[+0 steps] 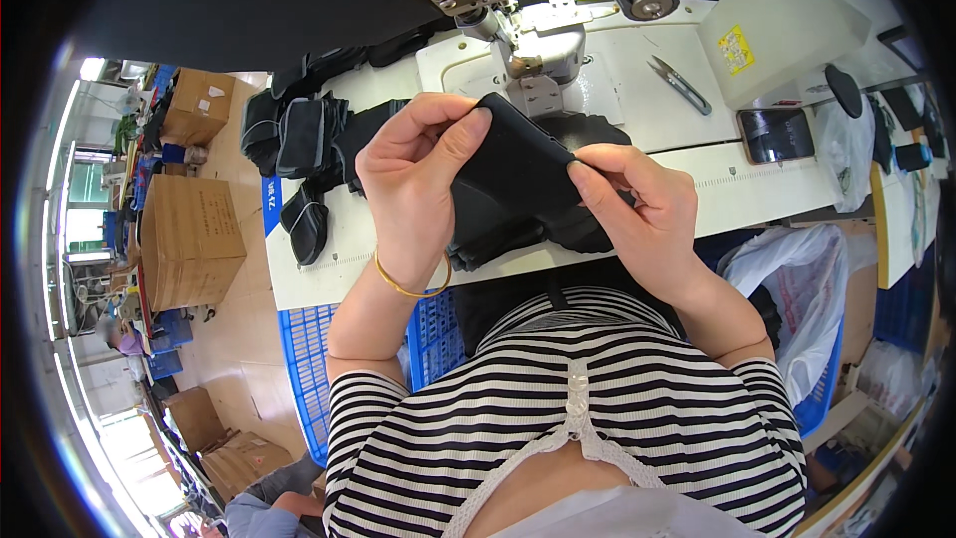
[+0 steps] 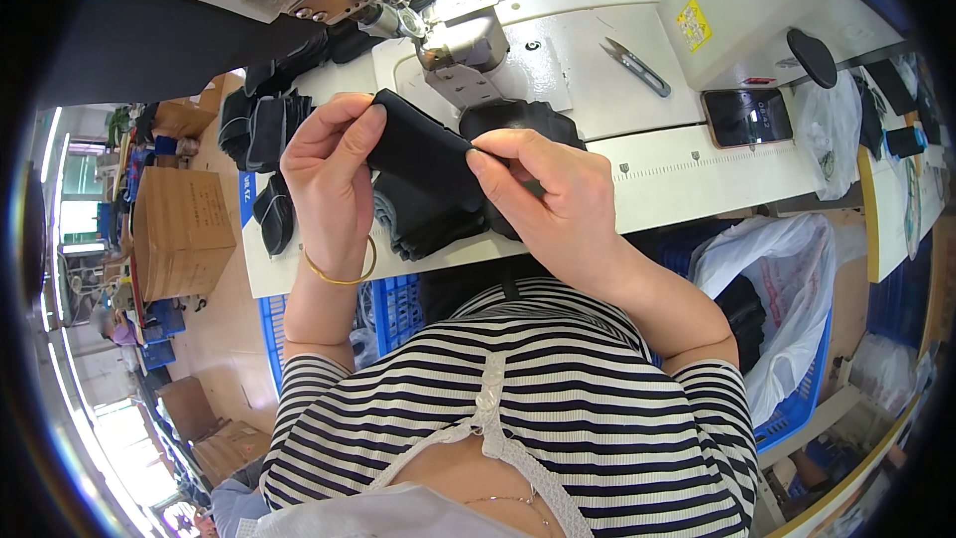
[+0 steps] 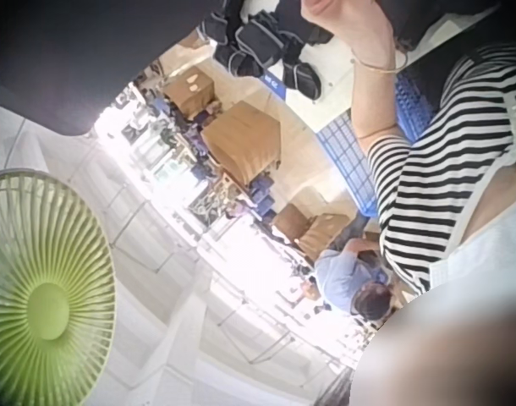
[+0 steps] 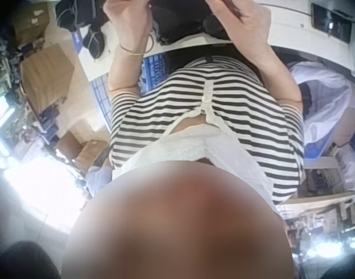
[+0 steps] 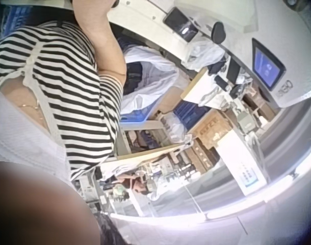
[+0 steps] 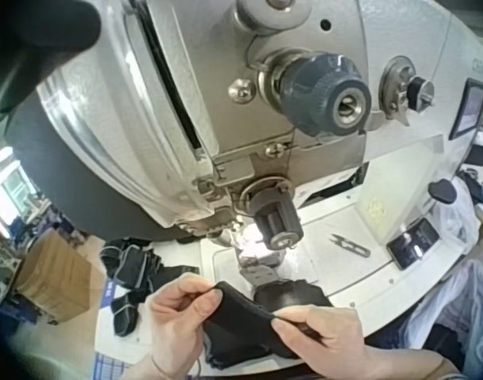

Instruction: Stitching together fabric panels of a shoe upper using a specialized industrial sewing machine.

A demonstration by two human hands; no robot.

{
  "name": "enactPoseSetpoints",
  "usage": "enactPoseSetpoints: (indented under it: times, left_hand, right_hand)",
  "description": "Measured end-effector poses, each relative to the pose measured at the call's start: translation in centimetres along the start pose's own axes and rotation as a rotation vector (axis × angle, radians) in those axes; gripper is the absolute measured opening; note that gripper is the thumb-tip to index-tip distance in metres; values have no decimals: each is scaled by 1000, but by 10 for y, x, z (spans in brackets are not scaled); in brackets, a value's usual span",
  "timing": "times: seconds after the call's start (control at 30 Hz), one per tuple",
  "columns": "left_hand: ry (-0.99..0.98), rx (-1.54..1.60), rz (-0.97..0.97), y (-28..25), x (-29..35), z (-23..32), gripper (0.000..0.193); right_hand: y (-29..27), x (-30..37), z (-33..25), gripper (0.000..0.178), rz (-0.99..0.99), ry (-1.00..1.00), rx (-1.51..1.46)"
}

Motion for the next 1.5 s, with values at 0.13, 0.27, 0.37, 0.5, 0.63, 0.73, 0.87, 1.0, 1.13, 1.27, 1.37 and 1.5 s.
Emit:
enactPoseSetpoints:
  times: [0.13,0.27,0.37,0.5,0.63,0.73,0.87,1.0,1.13,1.27,1.37,1.5]
  left_hand:
    - [-16,-25,-41,-5,-11,-5,13]
    - [-254,-78,-142,-9,-40,-14,13]
    - [-388,-65,-224,-12,-61,-16,12]
    - [-394,-54,-223,-7,-76,-8,9]
    - [-443,-109,-226,-3,-85,-2,9]
    - [-412,-120,-230,-1,-85,3,11]
    - [-408,-139,-240,1,-86,6,13]
    - [-443,-122,-183,1,-83,5,10]
    - [-443,-76,-173,3,-83,5,8]
    - [-454,-81,-164,2,-82,6,8]
    - [-478,-126,-151,-3,-89,1,15]
    - [-422,-149,-179,-6,-91,1,16]
  right_hand:
    - [4,4,6,10,2,58,-14]
    - [13,3,17,12,52,292,-283]
    - [14,-7,18,15,35,339,-273]
    - [13,-18,21,16,54,314,-290]
    - [11,-24,21,14,85,302,-284]
    - [11,-24,21,14,92,300,-284]
    - [11,-21,22,15,102,304,-306]
    - [12,-21,22,16,100,306,-320]
    - [13,-22,19,14,101,303,-329]
    - [13,-22,19,15,92,287,-309]
    - [13,-24,20,15,109,300,-313]
    - [13,-24,22,16,114,303,-324]
Point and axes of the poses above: each hand's wrist, its own x-axis away from the middle knuckle, its own y-axis out of the palm, z = x × y, the point moved 4 cm from there along -x, towards the middle knuckle, and after that the axes turned 14 degrees about -y, right-handed, at the moved point
